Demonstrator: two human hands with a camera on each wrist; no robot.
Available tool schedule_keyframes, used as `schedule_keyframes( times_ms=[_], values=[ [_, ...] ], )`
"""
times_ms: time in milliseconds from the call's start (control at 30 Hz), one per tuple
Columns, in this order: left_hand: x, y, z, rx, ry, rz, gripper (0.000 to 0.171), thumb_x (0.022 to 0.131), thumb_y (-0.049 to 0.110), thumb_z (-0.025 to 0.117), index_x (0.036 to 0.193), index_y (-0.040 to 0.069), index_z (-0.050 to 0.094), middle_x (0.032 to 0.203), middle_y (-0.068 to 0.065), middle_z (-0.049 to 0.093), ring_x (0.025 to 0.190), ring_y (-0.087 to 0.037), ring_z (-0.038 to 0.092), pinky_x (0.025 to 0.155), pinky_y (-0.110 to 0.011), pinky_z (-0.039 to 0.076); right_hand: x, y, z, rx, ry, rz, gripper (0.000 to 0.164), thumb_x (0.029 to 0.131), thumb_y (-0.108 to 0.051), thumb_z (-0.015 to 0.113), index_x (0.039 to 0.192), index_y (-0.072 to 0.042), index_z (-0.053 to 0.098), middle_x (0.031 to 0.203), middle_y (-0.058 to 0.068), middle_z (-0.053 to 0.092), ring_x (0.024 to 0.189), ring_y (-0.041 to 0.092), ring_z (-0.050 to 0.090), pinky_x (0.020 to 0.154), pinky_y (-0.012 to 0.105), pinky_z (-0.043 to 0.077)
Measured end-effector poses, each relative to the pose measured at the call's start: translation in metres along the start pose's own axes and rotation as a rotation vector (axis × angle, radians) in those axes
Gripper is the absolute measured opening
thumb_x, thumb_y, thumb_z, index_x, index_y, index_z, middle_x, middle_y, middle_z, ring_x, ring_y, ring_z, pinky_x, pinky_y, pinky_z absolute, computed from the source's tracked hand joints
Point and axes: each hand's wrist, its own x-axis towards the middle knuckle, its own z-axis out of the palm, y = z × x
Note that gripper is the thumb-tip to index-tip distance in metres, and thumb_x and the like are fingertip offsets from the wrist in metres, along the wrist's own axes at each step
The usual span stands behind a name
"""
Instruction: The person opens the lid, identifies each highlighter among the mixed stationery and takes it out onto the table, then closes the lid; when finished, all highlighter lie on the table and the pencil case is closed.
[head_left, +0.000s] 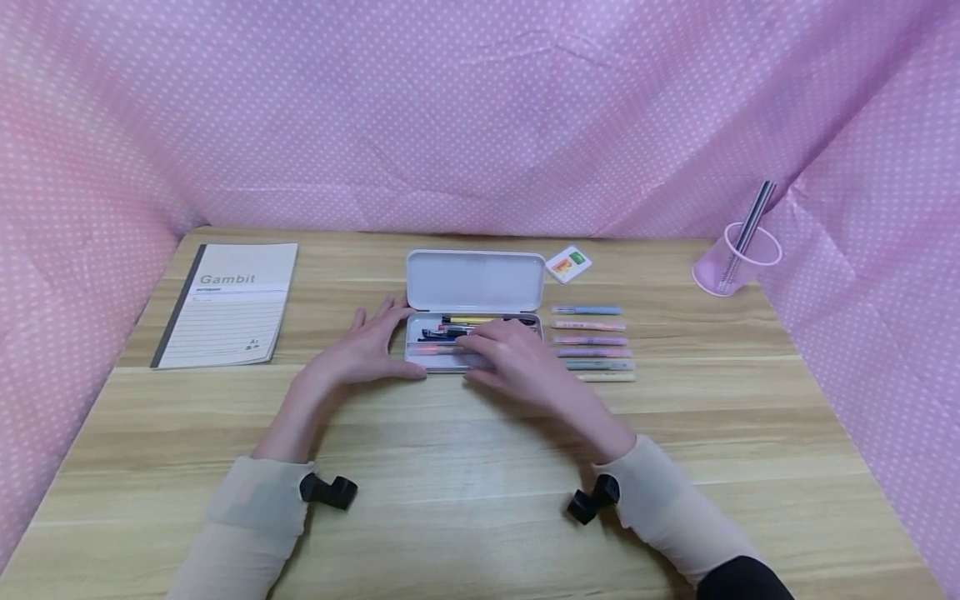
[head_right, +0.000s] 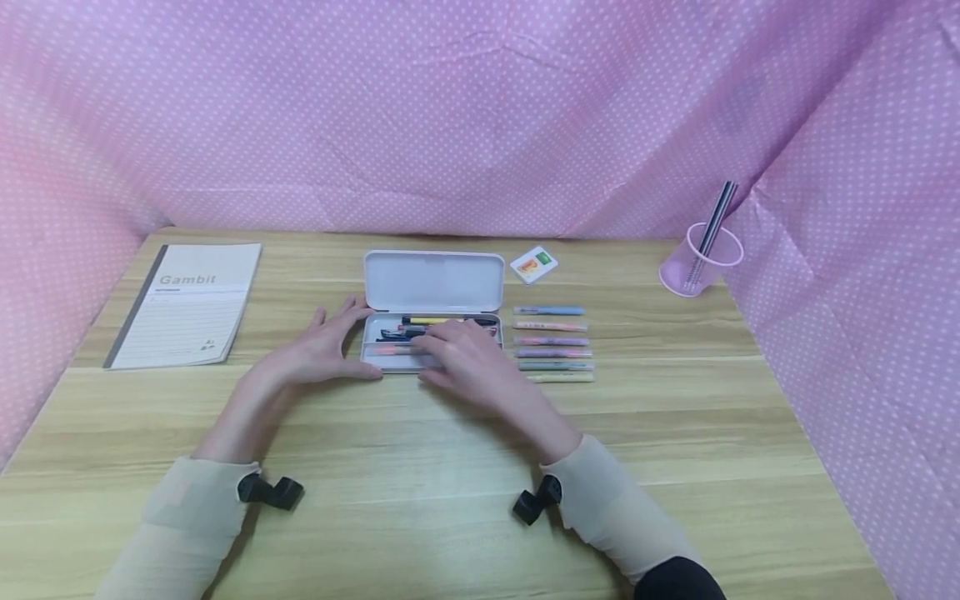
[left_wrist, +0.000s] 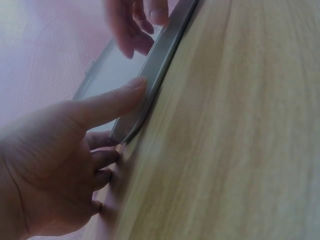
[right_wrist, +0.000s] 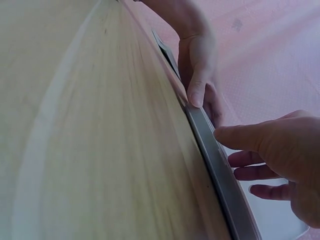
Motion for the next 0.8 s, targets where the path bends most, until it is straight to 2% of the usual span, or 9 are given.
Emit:
schedule_keyframes(
  times_ms=[267, 633, 800],
  values=[
    [0.0005, -0.0009, 0.0014, -0.006, 0.004, -0.004, 0.107, 0.078, 0.053, 0.085, 0.161, 0.014, 0.030, 0.175, -0.015, 0.005, 0.163, -0.039, -0.004, 0.128, -0.065, -0.012, -0.0015, 0.0002, 0.0030, -0.024, 0.002, 0.023, 0.031, 0.092, -0.029, 0.078, 0.121, -0.018, 0.074, 0.118, -0.002, 0.076, 0.114, 0.020, 0.063, 0.094, 0.036, 0.050],
    [-0.0001, 0.0016, 0.0001, -0.001, 0.003, -0.006, 0.104, 0.079, 0.049, 0.085, 0.160, 0.013, 0.031, 0.176, -0.012, 0.005, 0.163, -0.037, -0.004, 0.129, -0.063, -0.011, -0.0022, -0.0019, 0.0041, -0.043, -0.059, 0.052, 0.029, 0.096, -0.028, 0.073, 0.124, -0.019, 0.074, 0.121, -0.001, 0.074, 0.117, 0.020, 0.067, 0.092, 0.036, 0.050],
    [0.0003, 0.0020, 0.0009, 0.001, 0.002, -0.005, 0.105, 0.079, 0.051, 0.085, 0.160, 0.013, 0.031, 0.175, -0.015, 0.006, 0.163, -0.039, -0.003, 0.129, -0.064, -0.011, -0.0025, -0.0028, 0.0046, -0.053, -0.087, 0.066, 0.030, 0.097, -0.029, 0.072, 0.125, -0.019, 0.073, 0.121, 0.001, 0.073, 0.115, 0.020, 0.067, 0.090, 0.035, 0.050]
  ],
)
